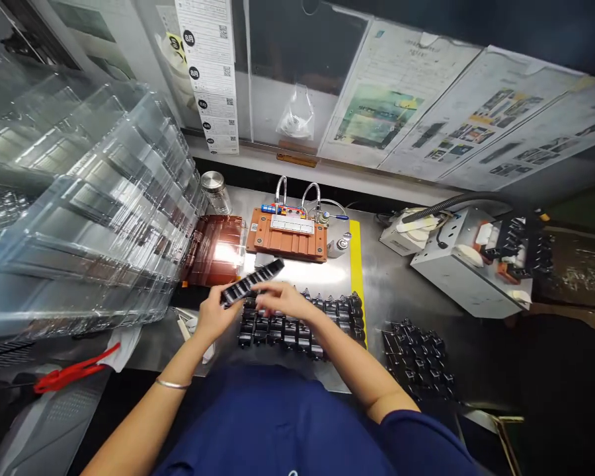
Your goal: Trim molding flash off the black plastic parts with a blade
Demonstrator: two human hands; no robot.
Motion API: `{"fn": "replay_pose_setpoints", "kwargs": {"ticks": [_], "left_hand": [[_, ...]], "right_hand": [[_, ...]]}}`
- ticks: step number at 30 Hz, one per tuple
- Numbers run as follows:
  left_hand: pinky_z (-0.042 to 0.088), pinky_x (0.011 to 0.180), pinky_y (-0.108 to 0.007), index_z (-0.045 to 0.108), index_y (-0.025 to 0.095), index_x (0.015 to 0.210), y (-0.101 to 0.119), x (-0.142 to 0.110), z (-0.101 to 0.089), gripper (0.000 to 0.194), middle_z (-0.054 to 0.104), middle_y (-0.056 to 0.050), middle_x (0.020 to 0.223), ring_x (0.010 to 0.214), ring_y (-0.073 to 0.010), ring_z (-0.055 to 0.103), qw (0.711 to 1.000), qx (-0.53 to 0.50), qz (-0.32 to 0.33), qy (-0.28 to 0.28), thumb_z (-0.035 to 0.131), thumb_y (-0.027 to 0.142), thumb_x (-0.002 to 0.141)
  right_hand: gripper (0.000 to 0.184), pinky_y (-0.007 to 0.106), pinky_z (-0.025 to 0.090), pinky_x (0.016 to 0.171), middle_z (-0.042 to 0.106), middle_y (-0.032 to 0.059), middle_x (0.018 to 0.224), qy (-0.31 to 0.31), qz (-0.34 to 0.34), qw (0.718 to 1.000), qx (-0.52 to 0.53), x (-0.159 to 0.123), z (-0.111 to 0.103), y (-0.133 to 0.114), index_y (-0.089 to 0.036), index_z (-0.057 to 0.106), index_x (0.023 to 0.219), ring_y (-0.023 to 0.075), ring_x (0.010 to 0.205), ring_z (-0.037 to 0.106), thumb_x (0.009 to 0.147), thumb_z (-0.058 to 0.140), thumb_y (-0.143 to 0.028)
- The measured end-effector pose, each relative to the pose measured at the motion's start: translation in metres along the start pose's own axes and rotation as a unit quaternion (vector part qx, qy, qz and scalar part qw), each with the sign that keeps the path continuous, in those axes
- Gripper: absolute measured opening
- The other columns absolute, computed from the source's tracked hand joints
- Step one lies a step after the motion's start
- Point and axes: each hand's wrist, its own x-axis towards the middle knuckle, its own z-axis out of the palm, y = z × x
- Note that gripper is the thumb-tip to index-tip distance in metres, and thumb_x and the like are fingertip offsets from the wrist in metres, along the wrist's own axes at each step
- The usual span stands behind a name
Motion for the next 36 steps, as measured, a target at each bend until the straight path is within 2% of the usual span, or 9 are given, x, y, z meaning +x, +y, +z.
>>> {"fn": "replay_pose_setpoints", "kwargs": {"ticks": [2,4,7,10,14,21,27,32,36], "left_hand": [[0.059,0.066,-0.041,0.054,0.020,0.084,-0.003,-0.007,-0.022,0.034,0.068,-0.006,0.078,0.075,-0.0255,0.069,0.995,-0.039,-0.078,0.053,0.076,0.037,0.064],[0.059,0.055,-0.038,0.053,0.019,0.085,-0.003,-0.011,-0.038,0.041,0.067,-0.005,0.077,0.066,-0.0235,0.068,0.983,-0.095,-0.143,0.072,0.075,0.045,0.064],[0.058,0.051,-0.037,0.054,0.016,0.092,0.004,-0.014,-0.047,0.052,0.069,-0.006,0.083,0.061,-0.0224,0.069,0.960,-0.178,-0.204,0.071,0.076,0.051,0.060],[0.058,0.049,-0.034,0.056,0.015,0.095,0.012,-0.015,-0.047,0.056,0.070,-0.006,0.084,0.062,-0.0224,0.070,0.938,-0.242,-0.234,0.079,0.079,0.049,0.058],[0.057,0.046,-0.029,0.057,0.014,0.097,0.016,-0.015,-0.049,0.053,0.072,-0.005,0.080,0.062,-0.0223,0.071,0.896,-0.342,-0.271,0.083,0.082,0.040,0.057],[0.056,0.044,-0.026,0.063,0.011,0.098,0.019,-0.009,-0.046,0.051,0.075,-0.007,0.078,0.062,-0.0235,0.072,0.890,-0.357,-0.283,0.035,0.083,0.034,0.058],[0.056,0.044,-0.027,0.062,0.011,0.096,0.044,-0.005,-0.017,0.047,0.075,-0.009,0.081,0.064,-0.0245,0.072,0.894,-0.343,-0.288,-0.024,0.082,0.031,0.058],[0.055,0.044,-0.025,0.063,0.012,0.093,0.055,-0.011,0.000,0.042,0.074,-0.008,0.081,0.065,-0.0245,0.072,0.897,-0.328,-0.292,-0.053,0.081,0.029,0.059],[0.056,0.045,-0.025,0.062,0.013,0.096,0.054,-0.015,0.006,0.044,0.074,-0.008,0.085,0.067,-0.0241,0.072,0.897,-0.322,-0.295,-0.063,0.082,0.030,0.060]], "right_hand": [[0.025,0.028,0.052,0.077,0.070,0.0046,0.100,0.090,0.050,0.995,0.013,0.032,-0.014,0.000,-0.019,0.060,0.109,0.0157,0.088,0.068,0.093,0.049,-0.033],[0.029,0.036,0.050,0.088,0.065,0.0113,0.115,0.135,0.098,0.986,0.000,0.068,-0.021,0.002,-0.015,0.058,0.114,0.0218,0.106,0.062,0.090,0.056,-0.031],[0.038,0.046,0.049,0.093,0.058,0.0117,0.124,0.157,0.169,0.973,-0.003,0.110,-0.010,0.003,-0.014,0.055,0.121,0.0246,0.111,0.058,0.089,0.061,-0.033],[0.037,0.045,0.051,0.091,0.056,0.0089,0.125,0.150,0.192,0.970,0.028,0.127,0.008,0.005,-0.017,0.054,0.123,0.0223,0.108,0.059,0.092,0.057,-0.035],[0.033,0.041,0.054,0.086,0.060,0.0081,0.119,0.103,0.155,0.976,0.116,0.119,0.004,0.017,-0.016,0.057,0.119,0.0200,0.101,0.061,0.092,0.057,-0.035],[0.023,0.035,0.058,0.073,0.069,0.0060,0.098,0.120,0.062,0.955,0.265,0.043,-0.060,0.056,-0.017,0.061,0.101,0.0188,0.086,0.068,0.086,0.059,-0.034],[0.027,0.042,0.059,0.071,0.067,0.0078,0.097,0.242,0.075,0.945,0.204,0.006,-0.093,0.081,-0.019,0.055,0.104,0.0239,0.088,0.067,0.079,0.054,-0.030],[0.043,0.049,0.038,0.103,0.036,0.0205,0.141,0.456,0.137,0.878,0.048,0.023,-0.153,0.093,-0.018,0.036,0.125,0.0301,0.134,0.032,0.085,0.045,-0.033],[0.053,0.054,0.026,0.107,0.022,0.0239,0.148,0.488,0.154,0.857,-0.057,0.046,-0.171,0.100,-0.013,0.038,0.129,0.0368,0.136,0.022,0.083,0.052,-0.035]]}}
